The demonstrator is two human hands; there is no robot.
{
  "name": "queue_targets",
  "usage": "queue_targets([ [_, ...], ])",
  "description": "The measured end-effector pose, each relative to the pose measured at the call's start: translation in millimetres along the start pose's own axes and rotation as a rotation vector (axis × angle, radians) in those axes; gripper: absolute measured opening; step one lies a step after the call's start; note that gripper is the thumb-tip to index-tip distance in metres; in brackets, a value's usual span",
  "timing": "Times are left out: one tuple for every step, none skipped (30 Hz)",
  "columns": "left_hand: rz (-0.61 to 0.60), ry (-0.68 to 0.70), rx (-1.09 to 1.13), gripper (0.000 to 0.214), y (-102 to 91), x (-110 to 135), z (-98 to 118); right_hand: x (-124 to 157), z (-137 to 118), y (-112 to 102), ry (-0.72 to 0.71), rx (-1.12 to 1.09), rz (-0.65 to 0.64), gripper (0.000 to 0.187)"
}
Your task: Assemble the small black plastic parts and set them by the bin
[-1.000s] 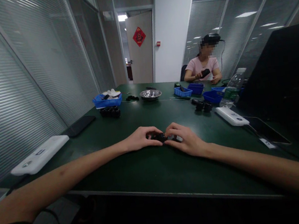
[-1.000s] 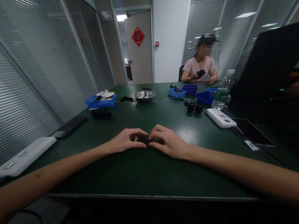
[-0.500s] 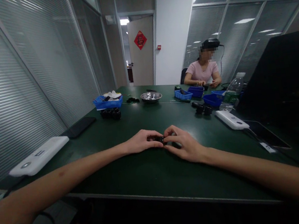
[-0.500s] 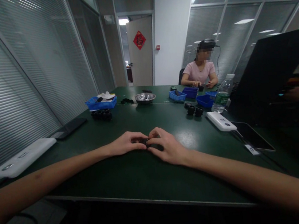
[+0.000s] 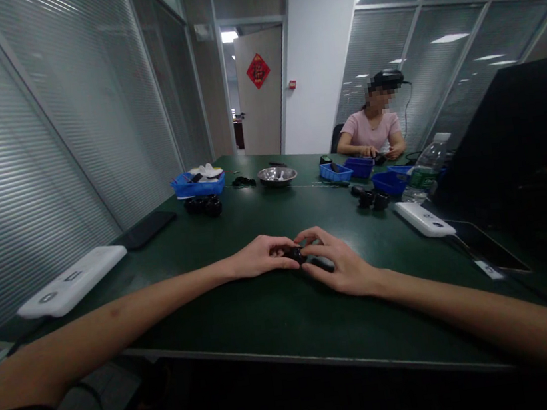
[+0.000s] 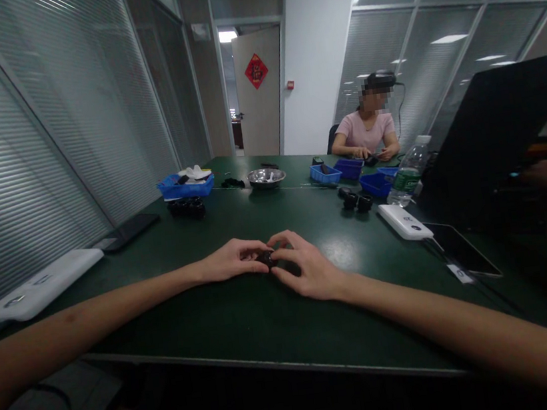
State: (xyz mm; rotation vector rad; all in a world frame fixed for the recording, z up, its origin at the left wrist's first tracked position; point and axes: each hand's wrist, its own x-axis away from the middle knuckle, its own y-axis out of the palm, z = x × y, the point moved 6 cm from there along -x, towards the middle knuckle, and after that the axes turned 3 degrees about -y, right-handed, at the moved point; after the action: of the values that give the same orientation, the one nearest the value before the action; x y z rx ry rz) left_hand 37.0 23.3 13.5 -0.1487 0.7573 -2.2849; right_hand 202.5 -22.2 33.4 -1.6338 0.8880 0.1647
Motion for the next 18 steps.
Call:
queue_targets([
  [0.000,0.002,0.011,0.052,-0.3,-0.1,-0.6,0.0,0.7,-0.5,0.006,0.003,0.009,0.015],
  [-0.004,0.003,0.021,0.052,-0.6,-0.2,-1.4,0.0,1.1,-0.9,0.008,0.007,0.015,0.015],
  [-0.011,0.001,0.026,0.053,-0.7,-0.3,-2.2,0.0,1.2,-1.1,0.006,0.010,0.016,0.015],
  [-0.020,-0.004,0.025,0.054,-0.8,-0.3,-3.1,0.0,1.0,-1.2,0.001,0.010,0.013,0.014],
  [-0.028,-0.009,0.024,0.055,-0.8,-0.3,-3.8,0.0,0.7,-1.1,-0.005,0.009,0.009,0.015],
  [-0.033,-0.011,0.024,0.055,-0.9,-0.1,-4.0,0.0,0.3,-1.1,-0.009,0.007,0.006,0.015],
  [-0.036,-0.011,0.027,0.054,-0.9,0.0,-3.9,0.1,0.1,-1.3,-0.012,0.005,0.007,0.014],
  [-0.034,-0.009,0.035,0.053,-1.1,0.2,-3.4,0.1,0.1,-2.0,-0.010,0.004,0.017,0.014],
  [-0.028,-0.008,0.041,0.051,-1.5,0.4,-2.9,0.1,0.6,-2.8,0.000,0.003,0.030,0.014],
  [-0.018,-0.010,0.044,0.050,-2.0,0.5,-2.4,0.1,1.8,-3.9,0.021,0.001,0.050,0.014],
  [-0.007,-0.016,0.042,0.050,-2.6,0.5,-2.1,0.2,3.8,-5.3,0.054,-0.001,0.073,0.015],
  [0.003,-0.024,0.034,0.050,-3.2,0.4,-1.9,0.5,6.3,-6.2,0.095,-0.004,0.091,0.016],
  [0.008,-0.031,0.021,0.050,-3.6,0.3,-1.9,0.8,8.9,-6.5,0.135,-0.012,0.099,0.018],
  [0.006,-0.036,0.008,0.050,-3.7,0.1,-1.9,1.0,11.1,-6.1,0.168,-0.024,0.097,0.019],
  [0.001,-0.037,-0.002,0.050,-3.7,-0.1,-2.0,1.1,12.3,-5.6,0.185,-0.038,0.091,0.020],
  [-0.005,-0.035,-0.010,0.050,-3.6,-0.2,-2.1,0.9,12.4,-5.0,0.185,-0.050,0.084,0.021],
  [-0.012,-0.032,-0.020,0.051,-3.5,-0.4,-2.2,0.6,11.5,-4.7,0.172,-0.060,0.079,0.022],
  [-0.018,-0.025,-0.030,0.051,-3.3,-0.4,-2.3,0.1,9.7,-4.5,0.152,-0.068,0.073,0.021],
])
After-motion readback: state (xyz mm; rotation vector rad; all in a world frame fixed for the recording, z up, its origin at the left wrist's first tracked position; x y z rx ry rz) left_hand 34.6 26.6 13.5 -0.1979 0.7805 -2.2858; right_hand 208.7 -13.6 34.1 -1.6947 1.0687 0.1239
